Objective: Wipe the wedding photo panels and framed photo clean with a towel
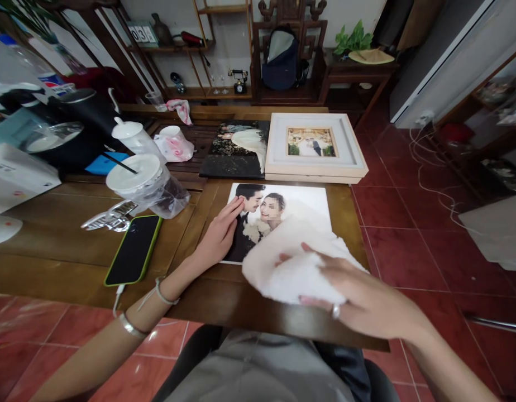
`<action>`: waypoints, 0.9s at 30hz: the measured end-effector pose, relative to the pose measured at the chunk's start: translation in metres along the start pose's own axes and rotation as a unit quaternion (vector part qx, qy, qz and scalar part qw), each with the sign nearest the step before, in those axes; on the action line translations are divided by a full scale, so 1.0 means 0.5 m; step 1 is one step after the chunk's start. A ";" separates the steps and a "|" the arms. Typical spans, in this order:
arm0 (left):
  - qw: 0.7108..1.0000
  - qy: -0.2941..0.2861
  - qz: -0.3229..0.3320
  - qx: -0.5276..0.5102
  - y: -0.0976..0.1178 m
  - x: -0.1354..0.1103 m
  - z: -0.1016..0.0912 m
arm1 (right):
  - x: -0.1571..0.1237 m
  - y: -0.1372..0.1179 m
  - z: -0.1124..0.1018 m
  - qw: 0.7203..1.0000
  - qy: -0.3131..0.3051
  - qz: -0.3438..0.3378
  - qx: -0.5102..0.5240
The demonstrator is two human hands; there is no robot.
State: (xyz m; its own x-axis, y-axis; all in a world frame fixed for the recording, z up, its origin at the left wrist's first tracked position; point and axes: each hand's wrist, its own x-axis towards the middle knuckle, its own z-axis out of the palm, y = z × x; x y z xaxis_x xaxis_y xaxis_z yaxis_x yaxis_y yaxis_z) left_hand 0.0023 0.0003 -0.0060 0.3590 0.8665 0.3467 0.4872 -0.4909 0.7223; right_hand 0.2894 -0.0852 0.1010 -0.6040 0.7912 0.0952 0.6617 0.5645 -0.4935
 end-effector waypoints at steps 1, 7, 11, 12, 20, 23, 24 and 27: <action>1.000 -0.001 0.001 -0.001 -0.001 0.000 0.000 | 0.002 0.012 -0.009 0.998 0.023 0.048 0.021; 1.000 -0.018 -0.024 0.000 0.018 0.002 -0.010 | 0.089 0.043 0.013 0.987 0.117 0.105 -0.017; 0.999 -0.019 -0.020 -0.027 0.028 0.001 -0.019 | 0.157 0.026 0.073 0.993 0.037 -0.013 -0.114; 0.999 -0.017 -0.019 -0.036 0.028 0.001 -0.020 | 0.169 0.017 0.086 0.991 0.006 -0.044 -0.127; 0.996 0.012 -0.018 -0.082 0.023 0.005 -0.025 | 0.152 -0.039 0.113 0.971 -0.132 -0.199 -0.025; 0.997 0.011 -0.023 -0.076 0.026 0.006 -0.023 | 0.114 -0.049 0.096 0.966 -0.139 -0.216 0.016; 0.998 0.007 -0.020 -0.067 0.026 0.006 -0.023 | 0.100 -0.053 0.088 0.967 -0.138 -0.212 0.022; 1.000 -0.016 -0.009 -0.021 0.025 0.006 -0.020 | 0.055 -0.060 0.067 0.978 -0.120 -0.171 0.021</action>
State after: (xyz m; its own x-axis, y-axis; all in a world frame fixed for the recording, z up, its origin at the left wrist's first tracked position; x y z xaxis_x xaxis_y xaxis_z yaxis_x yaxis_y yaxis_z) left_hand 0.0017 -0.0026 0.0101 0.3759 0.8718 0.3140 0.4604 -0.4698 0.7532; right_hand 0.2381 -0.0882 0.0896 -0.8767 0.4775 0.0588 0.3867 0.7721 -0.5043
